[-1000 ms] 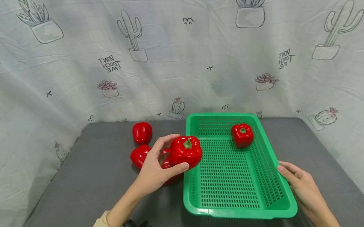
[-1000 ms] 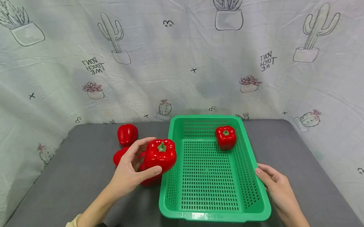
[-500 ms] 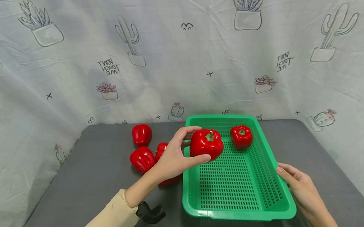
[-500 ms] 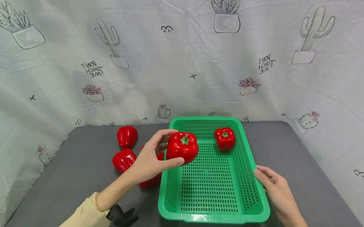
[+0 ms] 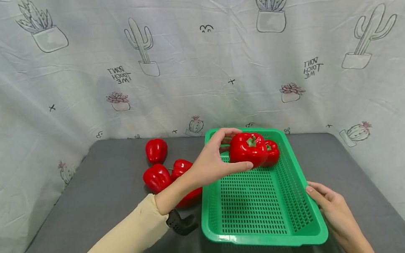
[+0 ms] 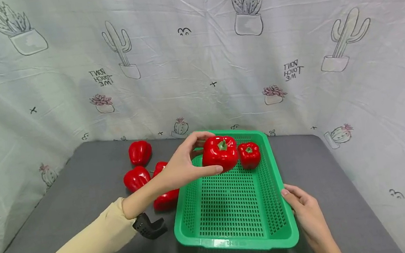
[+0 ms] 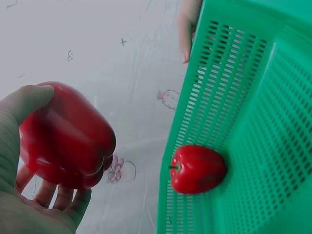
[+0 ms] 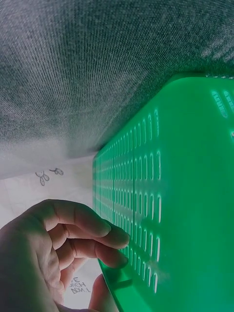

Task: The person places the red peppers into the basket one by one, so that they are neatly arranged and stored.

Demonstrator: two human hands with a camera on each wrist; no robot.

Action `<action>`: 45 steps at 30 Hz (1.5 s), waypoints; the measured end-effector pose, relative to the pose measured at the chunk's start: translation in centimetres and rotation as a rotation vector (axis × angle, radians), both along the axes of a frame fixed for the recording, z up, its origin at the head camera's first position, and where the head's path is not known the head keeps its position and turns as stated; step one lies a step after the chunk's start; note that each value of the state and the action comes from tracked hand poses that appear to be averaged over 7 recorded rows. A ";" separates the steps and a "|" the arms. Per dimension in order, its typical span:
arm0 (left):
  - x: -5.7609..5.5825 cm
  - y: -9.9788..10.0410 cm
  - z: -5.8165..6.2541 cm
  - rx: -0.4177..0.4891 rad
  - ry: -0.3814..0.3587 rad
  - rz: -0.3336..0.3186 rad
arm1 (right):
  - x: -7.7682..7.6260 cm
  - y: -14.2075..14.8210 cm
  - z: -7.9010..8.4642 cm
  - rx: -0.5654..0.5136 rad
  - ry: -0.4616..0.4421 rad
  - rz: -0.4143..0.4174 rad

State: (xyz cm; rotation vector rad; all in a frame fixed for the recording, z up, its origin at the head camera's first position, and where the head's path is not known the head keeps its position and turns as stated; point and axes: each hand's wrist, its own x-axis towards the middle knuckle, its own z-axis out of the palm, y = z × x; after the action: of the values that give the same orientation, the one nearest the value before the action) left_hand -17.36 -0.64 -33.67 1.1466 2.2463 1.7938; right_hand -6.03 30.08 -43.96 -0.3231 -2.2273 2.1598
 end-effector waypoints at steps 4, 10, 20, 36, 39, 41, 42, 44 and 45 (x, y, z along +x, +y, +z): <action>-0.2 1.4 0.4 0.028 -0.046 -0.018 | -0.1 -0.1 0.1 -0.005 -0.005 -0.004; -0.5 4.0 0.4 0.096 -0.122 0.018 | 0.0 0.0 0.0 -0.029 0.005 -0.004; -1.8 7.7 -1.9 0.097 -0.214 0.095 | -0.1 0.0 0.0 -0.021 0.006 0.002; -2.2 10.0 -6.4 0.083 -0.335 0.161 | -0.1 -0.3 0.1 -0.024 0.004 -0.014; -2.3 10.0 -6.6 0.083 -0.347 0.142 | -0.1 -0.2 0.1 -0.021 0.002 -0.012; -2.3 10.1 -6.8 0.069 -0.346 0.137 | -0.1 -0.2 0.2 -0.016 0.001 -0.013; -2.3 10.1 -6.9 0.061 -0.342 0.136 | -0.1 -0.2 0.2 -0.013 0.000 -0.013; -2.4 10.3 -7.1 0.042 -0.339 0.142 | -0.1 -0.2 0.2 -0.008 -0.002 -0.013; -2.3 10.3 -7.1 0.034 -0.339 0.148 | -0.1 -0.2 0.2 -0.007 -0.005 -0.013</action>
State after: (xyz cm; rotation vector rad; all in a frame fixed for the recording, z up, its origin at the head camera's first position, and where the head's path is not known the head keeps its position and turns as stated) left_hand -19.68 9.69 -40.82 0.6319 2.1525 1.9133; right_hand -6.14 29.89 -43.76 -0.3425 -2.2136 2.1634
